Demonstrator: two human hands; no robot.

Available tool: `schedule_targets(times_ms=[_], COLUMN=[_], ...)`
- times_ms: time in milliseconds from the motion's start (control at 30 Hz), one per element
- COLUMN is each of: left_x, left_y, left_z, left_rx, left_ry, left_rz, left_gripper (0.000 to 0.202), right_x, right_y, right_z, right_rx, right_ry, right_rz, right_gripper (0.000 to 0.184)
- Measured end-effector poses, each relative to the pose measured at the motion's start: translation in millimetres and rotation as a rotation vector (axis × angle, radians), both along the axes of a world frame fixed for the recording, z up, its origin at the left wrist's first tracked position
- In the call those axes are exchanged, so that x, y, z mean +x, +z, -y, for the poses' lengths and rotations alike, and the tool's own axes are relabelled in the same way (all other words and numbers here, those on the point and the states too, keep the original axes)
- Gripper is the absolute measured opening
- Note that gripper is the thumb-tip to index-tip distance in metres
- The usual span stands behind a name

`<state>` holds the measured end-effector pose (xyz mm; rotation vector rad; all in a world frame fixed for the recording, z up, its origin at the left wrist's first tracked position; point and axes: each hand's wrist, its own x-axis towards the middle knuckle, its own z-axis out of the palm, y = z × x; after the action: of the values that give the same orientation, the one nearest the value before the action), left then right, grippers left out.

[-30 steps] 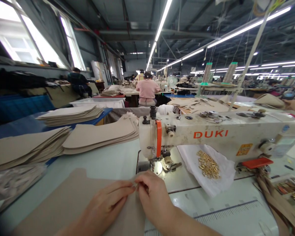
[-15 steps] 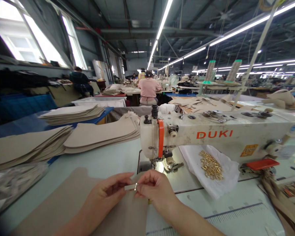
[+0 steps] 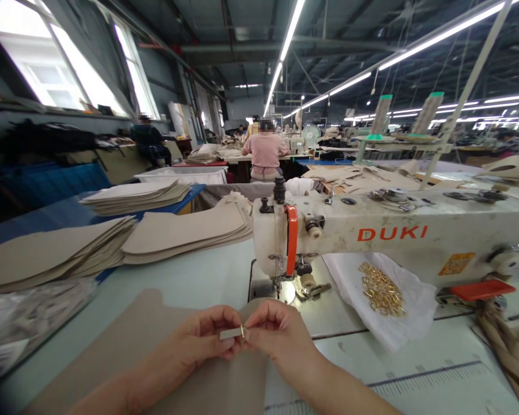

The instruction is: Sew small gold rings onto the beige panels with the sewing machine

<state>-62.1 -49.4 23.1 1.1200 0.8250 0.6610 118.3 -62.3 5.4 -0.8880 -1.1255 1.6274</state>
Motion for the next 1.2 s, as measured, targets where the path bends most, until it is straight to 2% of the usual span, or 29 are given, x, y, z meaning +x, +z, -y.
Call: schedule_targets(times_ms=[100,200,400,533,667,733,833,933,1200], left_x=[3,6,8,7,6,5,4,3,8], left_y=[8.9,11.1,7.0,-2.0,-7.7,-7.0,-5.9,-7.2,-9.2], left_z=[4,6,5,3,4,5,5,5,5], left_rx=[-0.076,-0.103,-0.005,0.146,0.322,0.364,0.373,0.355,0.351], left_ry=[0.032,0.048,0.053,0.076,0.142,0.157,0.147,0.135,0.236], left_rz=[-0.001,-0.013,-0.088,-0.194,-0.331,-0.388,-0.420,-0.371,-0.110], left_gripper=[0.030,0.027,0.017,0.009,0.009,0.008,0.007,0.007,0.005], right_x=[2,2,0,-2,-5,-5,-1,4,1], right_y=[2.5,2.1,-0.4,6.2,13.3,12.9,8.1,3.7,2.6], right_z=[2,3,5,15,23,24,22,20,16], right_rx=[0.004,0.012,0.054,0.216,0.395,0.466,0.601,0.668,0.732], right_ry=[0.013,0.039,0.094,0.041,-0.075,-0.093,-0.074,-0.079,-0.200], right_rz=[-0.004,0.012,0.046,0.247,0.608,0.677,0.653,0.598,0.509], right_gripper=[0.036,0.038,0.035,0.017,0.018,0.018,0.011,0.012,0.013])
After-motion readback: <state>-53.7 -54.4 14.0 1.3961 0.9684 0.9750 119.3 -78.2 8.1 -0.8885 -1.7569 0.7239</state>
